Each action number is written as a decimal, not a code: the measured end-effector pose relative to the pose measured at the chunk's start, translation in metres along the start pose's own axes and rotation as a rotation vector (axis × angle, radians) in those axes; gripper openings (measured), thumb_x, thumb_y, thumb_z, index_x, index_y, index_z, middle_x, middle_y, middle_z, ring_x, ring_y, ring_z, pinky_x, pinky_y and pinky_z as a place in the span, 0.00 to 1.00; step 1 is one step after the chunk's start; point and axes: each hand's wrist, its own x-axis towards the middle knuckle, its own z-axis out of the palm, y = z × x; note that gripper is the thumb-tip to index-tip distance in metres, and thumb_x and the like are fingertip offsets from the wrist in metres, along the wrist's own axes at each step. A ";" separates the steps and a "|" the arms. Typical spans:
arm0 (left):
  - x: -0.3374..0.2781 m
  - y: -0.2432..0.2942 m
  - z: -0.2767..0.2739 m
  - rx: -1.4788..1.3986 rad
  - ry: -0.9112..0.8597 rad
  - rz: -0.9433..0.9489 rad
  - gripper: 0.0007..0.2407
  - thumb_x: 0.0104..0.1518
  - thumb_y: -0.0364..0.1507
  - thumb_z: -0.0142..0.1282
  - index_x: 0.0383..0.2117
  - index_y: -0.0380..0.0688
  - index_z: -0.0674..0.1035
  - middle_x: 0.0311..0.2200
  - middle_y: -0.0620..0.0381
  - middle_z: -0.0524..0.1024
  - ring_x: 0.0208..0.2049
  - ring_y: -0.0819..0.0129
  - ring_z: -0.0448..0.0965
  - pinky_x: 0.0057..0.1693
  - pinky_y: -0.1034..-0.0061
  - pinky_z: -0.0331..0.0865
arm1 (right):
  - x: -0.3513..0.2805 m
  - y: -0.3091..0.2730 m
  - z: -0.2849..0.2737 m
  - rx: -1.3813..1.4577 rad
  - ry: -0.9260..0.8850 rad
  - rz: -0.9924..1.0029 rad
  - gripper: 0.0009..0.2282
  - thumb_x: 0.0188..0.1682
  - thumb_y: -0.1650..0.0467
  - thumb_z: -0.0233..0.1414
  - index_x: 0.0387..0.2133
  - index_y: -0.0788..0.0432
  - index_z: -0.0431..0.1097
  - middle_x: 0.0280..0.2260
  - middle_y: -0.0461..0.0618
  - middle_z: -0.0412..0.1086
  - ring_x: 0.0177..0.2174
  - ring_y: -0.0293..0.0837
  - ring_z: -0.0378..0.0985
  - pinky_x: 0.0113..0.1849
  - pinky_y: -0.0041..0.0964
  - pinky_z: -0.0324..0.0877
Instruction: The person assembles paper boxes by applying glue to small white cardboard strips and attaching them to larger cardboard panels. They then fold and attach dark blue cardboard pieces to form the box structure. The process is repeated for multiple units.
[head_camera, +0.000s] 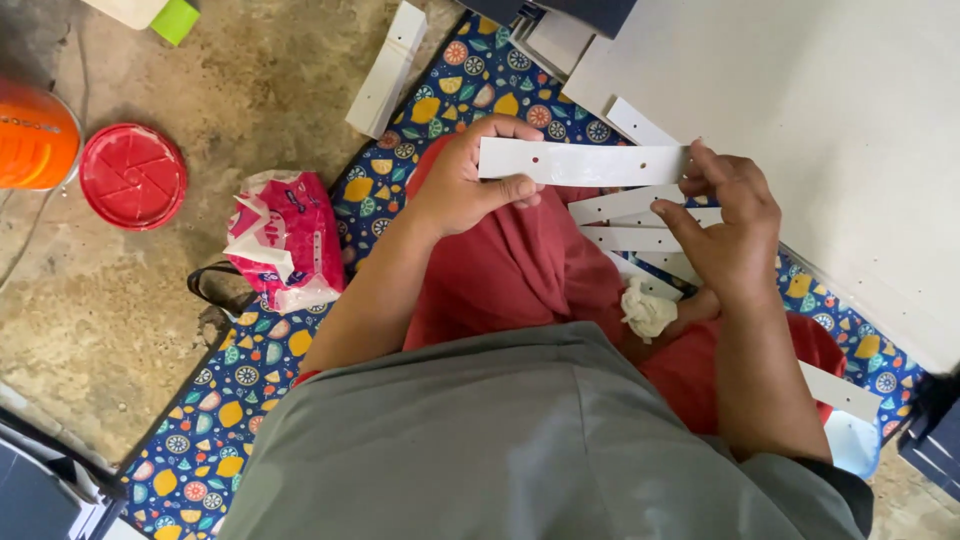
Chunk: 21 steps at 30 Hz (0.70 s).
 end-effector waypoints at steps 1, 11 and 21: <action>0.000 -0.004 -0.002 -0.002 0.012 0.000 0.18 0.60 0.17 0.61 0.54 0.40 0.70 0.39 0.46 0.78 0.35 0.62 0.82 0.44 0.71 0.79 | 0.004 0.005 0.004 0.003 -0.011 -0.004 0.30 0.43 0.85 0.68 0.61 0.72 0.66 0.47 0.64 0.67 0.42 0.52 0.74 0.46 0.43 0.75; 0.009 -0.010 -0.021 -0.050 0.148 0.006 0.19 0.55 0.17 0.66 0.53 0.34 0.74 0.34 0.43 0.81 0.35 0.57 0.87 0.43 0.69 0.87 | 0.038 0.017 0.021 0.226 0.070 -0.051 0.25 0.46 0.87 0.66 0.58 0.81 0.66 0.40 0.70 0.65 0.37 0.63 0.77 0.43 0.56 0.76; 0.028 -0.020 -0.018 0.097 0.289 0.156 0.15 0.52 0.25 0.73 0.41 0.34 0.80 0.32 0.48 0.77 0.33 0.68 0.82 0.38 0.81 0.79 | 0.031 0.031 0.012 0.168 0.204 -0.035 0.07 0.51 0.83 0.67 0.41 0.70 0.79 0.39 0.62 0.71 0.40 0.58 0.80 0.43 0.50 0.76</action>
